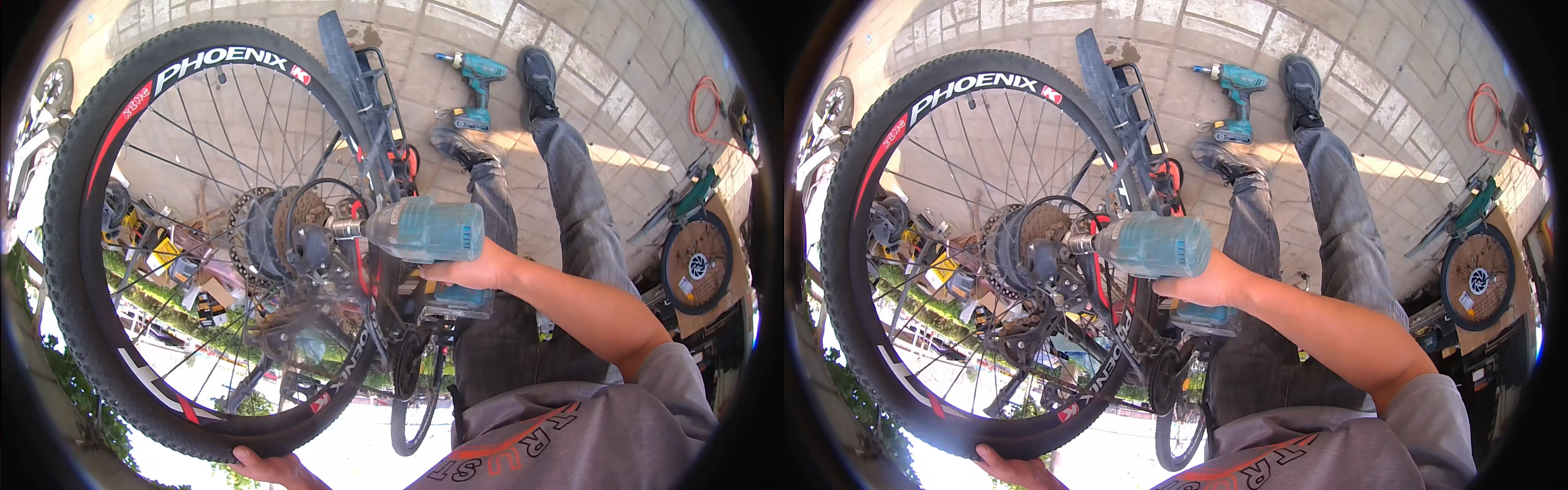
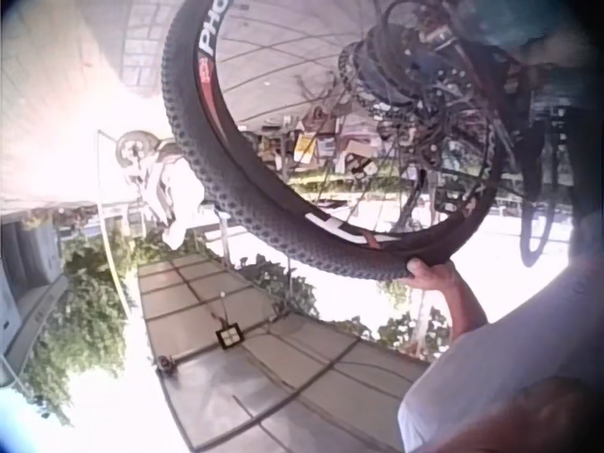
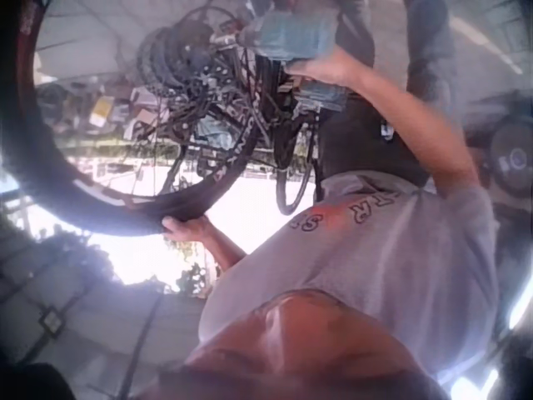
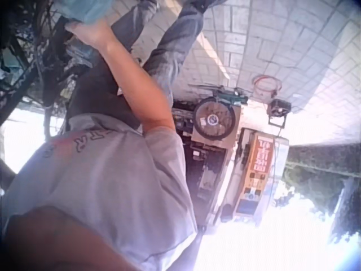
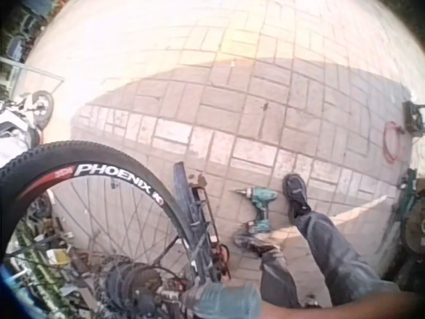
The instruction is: The person removes the rear wheel of a mountain bike using a cordless impact wrench, then removes the tire from the rim. They install a new tire onto the rim and reattach the wheel to the bike frame, securing it with the impact wrench.
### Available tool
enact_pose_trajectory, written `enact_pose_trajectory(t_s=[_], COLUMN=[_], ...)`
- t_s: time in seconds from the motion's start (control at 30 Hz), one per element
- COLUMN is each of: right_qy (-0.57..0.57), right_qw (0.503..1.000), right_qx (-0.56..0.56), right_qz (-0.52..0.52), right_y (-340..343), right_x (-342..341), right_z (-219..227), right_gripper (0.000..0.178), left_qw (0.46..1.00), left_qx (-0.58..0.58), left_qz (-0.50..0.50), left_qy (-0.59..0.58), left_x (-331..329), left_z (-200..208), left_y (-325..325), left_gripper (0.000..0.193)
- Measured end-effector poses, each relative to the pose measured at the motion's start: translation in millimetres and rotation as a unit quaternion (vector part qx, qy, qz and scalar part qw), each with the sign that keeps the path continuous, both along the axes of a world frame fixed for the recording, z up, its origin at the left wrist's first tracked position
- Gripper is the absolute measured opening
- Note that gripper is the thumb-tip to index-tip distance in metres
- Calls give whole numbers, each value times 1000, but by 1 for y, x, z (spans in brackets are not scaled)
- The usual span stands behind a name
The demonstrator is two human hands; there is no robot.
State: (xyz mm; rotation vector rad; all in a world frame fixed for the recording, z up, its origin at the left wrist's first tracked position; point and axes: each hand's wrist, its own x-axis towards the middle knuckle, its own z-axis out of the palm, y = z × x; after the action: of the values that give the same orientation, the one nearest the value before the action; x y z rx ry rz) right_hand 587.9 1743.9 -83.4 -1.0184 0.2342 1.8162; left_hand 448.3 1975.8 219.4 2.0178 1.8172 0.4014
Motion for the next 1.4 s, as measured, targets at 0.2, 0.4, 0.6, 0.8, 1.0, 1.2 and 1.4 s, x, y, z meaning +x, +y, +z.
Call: enact_pose_trajectory(t_s=[0.2,0.4,0.6,0.8,1.0,1.2,1.4], right_qy=[-240,17,-147,-119,-93,140,394], right_qw=[961,1000,984,989,990,980,898], right_qx=[135,-18,86,82,104,139,177], right_qz=[-18,8,-49,-24,29,-38,-83], right_y=[-9,4,-6,-9,-12,-12,-15], right_x=[-5,17,-3,10,19,16,2], right_z=[-26,3,-9,-12,-23,-53,-87], right_gripper=[40,38,39,39,38,34,46], left_qw=[1000,1000,1000,1000,999,999,999], left_qx=[1,2,-8,17,22,42,46], left_qz=[-24,-12,-16,2,-10,-1,-6], left_qy=[-1,-7,-20,-16,-25,-19,-12], left_x=[5,-1,-6,2,5,0,-1], left_z=[-3,0,4,-1,-2,0,-3], left_y=[-1,1,2,-4,-6,-8,-8], left_gripper=[89,89,85,85,86,84,85])
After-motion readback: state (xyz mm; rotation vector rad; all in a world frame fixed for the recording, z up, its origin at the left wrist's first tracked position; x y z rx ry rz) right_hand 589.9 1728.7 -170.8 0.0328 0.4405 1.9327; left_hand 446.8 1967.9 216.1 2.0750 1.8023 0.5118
